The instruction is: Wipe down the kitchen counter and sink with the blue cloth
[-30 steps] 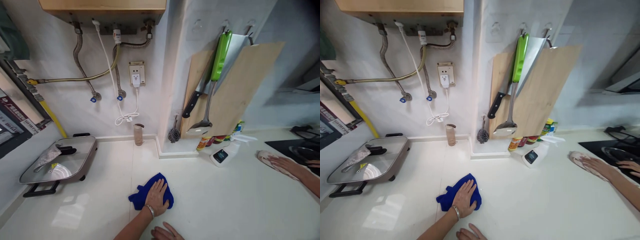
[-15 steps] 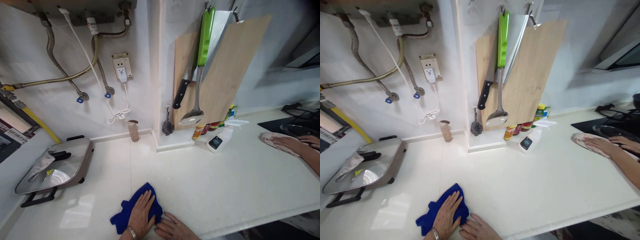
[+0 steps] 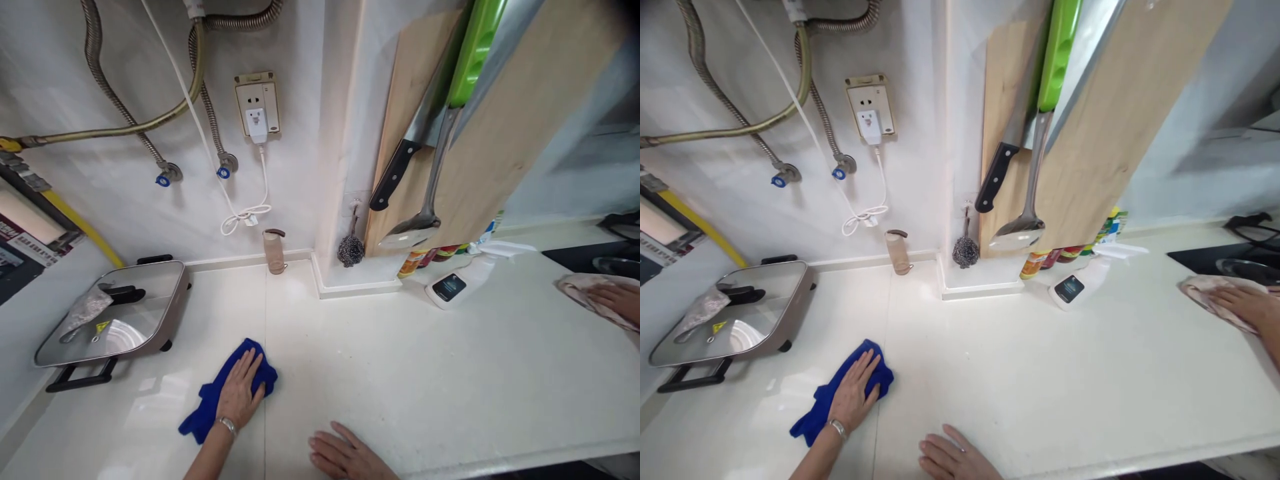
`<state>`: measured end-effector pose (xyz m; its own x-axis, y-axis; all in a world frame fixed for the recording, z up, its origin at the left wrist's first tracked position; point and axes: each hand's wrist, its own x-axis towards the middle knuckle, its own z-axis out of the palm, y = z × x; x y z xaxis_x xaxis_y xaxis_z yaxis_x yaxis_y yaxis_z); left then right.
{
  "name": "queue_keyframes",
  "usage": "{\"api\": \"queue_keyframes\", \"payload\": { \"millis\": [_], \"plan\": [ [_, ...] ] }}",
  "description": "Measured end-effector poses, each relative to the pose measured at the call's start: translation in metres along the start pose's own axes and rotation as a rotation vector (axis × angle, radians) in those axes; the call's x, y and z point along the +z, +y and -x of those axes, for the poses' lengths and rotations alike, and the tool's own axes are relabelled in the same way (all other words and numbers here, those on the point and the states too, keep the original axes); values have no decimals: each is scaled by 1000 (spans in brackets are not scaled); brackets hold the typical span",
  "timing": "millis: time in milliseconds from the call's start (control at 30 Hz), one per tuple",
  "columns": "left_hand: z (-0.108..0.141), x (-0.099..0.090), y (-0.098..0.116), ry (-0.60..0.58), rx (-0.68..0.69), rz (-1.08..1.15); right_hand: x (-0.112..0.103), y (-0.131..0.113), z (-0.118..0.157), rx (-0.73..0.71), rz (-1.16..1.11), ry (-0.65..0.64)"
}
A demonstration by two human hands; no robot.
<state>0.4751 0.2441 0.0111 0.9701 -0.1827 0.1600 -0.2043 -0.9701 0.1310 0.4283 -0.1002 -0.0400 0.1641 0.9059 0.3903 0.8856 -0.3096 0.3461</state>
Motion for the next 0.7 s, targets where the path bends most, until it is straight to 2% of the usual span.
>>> {"api": "queue_keyframes", "payload": {
  "millis": [167, 333, 533, 700],
  "plan": [
    [-36, 0, -42, 29, -148, 17, -10, 5, -6, 24, -57, -23],
    [-65, -3, -79, 52, -280, 15, -9, 3, -6, 68, -187, -49],
    [-90, -7, -114, 47, -447, 18, -3, -1, -1, 87, -207, -73],
    [-103, -12, -138, 63, -560, 39, -6, 0, -3, 114, -311, -75]
  ]
}}
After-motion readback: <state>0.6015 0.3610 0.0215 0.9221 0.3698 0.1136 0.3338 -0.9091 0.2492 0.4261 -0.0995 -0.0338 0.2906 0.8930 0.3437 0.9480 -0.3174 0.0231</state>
